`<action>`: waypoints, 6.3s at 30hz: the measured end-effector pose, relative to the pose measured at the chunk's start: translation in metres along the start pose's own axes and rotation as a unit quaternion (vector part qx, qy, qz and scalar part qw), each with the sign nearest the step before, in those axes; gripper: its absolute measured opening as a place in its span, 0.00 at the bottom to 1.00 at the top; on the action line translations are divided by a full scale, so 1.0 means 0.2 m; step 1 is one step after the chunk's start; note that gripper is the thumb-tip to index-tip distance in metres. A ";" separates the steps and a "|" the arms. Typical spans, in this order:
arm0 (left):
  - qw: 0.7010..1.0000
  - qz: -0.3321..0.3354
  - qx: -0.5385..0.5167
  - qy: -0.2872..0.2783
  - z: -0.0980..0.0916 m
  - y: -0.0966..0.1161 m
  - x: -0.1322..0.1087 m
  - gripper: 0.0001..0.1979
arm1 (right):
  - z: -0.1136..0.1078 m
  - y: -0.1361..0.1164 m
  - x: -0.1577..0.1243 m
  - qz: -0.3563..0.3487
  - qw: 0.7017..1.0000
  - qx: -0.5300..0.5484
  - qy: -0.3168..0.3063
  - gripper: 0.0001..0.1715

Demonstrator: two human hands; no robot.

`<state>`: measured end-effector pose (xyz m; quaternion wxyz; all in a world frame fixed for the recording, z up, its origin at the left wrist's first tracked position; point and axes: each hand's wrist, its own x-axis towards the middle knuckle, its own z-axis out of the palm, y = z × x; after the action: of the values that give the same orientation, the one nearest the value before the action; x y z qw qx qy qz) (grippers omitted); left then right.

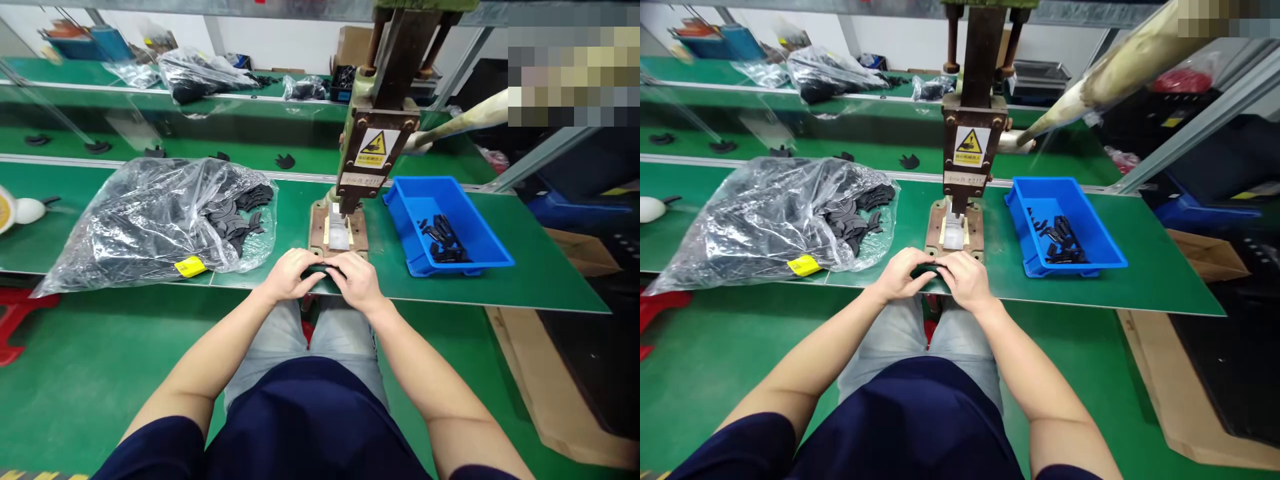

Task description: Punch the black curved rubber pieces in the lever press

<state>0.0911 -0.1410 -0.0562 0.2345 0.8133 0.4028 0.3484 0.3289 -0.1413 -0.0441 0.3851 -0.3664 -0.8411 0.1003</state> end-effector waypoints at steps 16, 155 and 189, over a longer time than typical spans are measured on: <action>0.997 -0.004 -0.074 0.003 -0.01 0.01 -0.02 0.09 | 0.02 0.01 -0.02 -0.030 0.999 -0.039 -0.004 0.14; 0.856 -0.460 -0.175 -0.159 -0.11 0.02 0.83 0.13 | -0.55 -0.10 0.22 -0.140 0.927 0.069 0.340 0.20; 0.844 -0.279 0.373 -0.267 -1.02 -0.51 0.33 0.22 | -0.54 -0.01 0.27 -0.211 0.902 0.072 0.369 0.23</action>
<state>-0.0843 -0.0075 0.0328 0.0990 0.7543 0.6340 -0.1390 0.3820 -0.1173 0.0620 0.7052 -0.1619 -0.6872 -0.0654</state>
